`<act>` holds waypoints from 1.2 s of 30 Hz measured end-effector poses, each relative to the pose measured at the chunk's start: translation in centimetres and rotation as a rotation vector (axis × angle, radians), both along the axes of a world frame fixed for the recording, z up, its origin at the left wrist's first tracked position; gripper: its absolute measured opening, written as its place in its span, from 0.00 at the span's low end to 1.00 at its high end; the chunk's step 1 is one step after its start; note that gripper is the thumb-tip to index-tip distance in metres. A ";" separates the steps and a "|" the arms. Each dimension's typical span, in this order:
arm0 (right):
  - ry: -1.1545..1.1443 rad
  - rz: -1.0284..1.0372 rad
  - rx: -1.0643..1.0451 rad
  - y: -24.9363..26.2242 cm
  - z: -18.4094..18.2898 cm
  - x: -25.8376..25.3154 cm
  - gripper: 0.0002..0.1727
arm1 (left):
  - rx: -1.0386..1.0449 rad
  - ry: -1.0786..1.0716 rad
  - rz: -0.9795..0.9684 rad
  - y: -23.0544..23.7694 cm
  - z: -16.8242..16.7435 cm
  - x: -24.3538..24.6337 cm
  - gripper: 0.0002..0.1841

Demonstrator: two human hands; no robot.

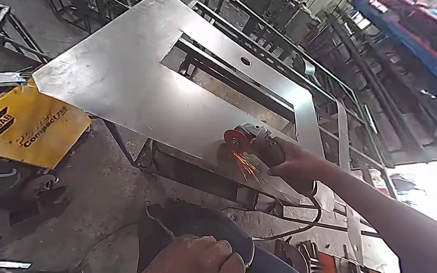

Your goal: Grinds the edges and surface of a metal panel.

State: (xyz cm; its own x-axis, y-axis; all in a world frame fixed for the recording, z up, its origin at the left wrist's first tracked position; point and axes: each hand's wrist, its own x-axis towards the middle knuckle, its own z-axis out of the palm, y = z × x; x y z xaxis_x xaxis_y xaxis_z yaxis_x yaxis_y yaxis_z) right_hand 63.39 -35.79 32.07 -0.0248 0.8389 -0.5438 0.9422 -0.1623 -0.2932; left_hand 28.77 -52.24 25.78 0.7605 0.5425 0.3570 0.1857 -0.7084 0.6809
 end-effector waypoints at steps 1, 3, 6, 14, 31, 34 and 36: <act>-0.001 -0.005 -0.001 0.0 0.0 -0.1 0.46 | 0.000 0.000 -0.002 0.2 -0.1 -0.1 0.10; -0.004 -0.012 0.001 -0.1 0.1 -0.5 0.45 | 0.011 0.000 -0.003 0.8 -0.2 -0.5 0.10; -0.044 -0.016 0.001 -0.4 0.5 -1.3 0.45 | 0.016 0.005 -0.040 2.2 -0.3 -1.8 0.10; 0.007 -0.193 0.072 -4.3 0.3 -4.4 0.46 | -0.120 -0.031 -0.005 7.5 0.6 -8.9 0.11; -0.107 -0.389 0.091 -5.6 1.0 -8.5 0.40 | -0.004 0.446 -0.093 14.4 -0.4 -15.7 0.12; -0.074 -0.420 0.025 -5.6 2.5 -10.7 0.33 | -0.030 0.453 -0.123 14.8 -0.3 -16.2 0.11; -0.085 -0.464 0.011 -6.1 1.9 -10.2 0.13 | -0.045 0.470 -0.145 15.0 -0.4 -16.4 0.11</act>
State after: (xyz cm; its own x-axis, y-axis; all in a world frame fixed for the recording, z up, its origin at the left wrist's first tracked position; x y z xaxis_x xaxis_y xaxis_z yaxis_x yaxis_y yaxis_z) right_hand 53.16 -41.86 33.95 0.3984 0.7565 -0.5187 0.7915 -0.5693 -0.2222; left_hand 12.36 -37.22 25.37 0.9023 0.4264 -0.0642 0.3820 -0.7213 0.5777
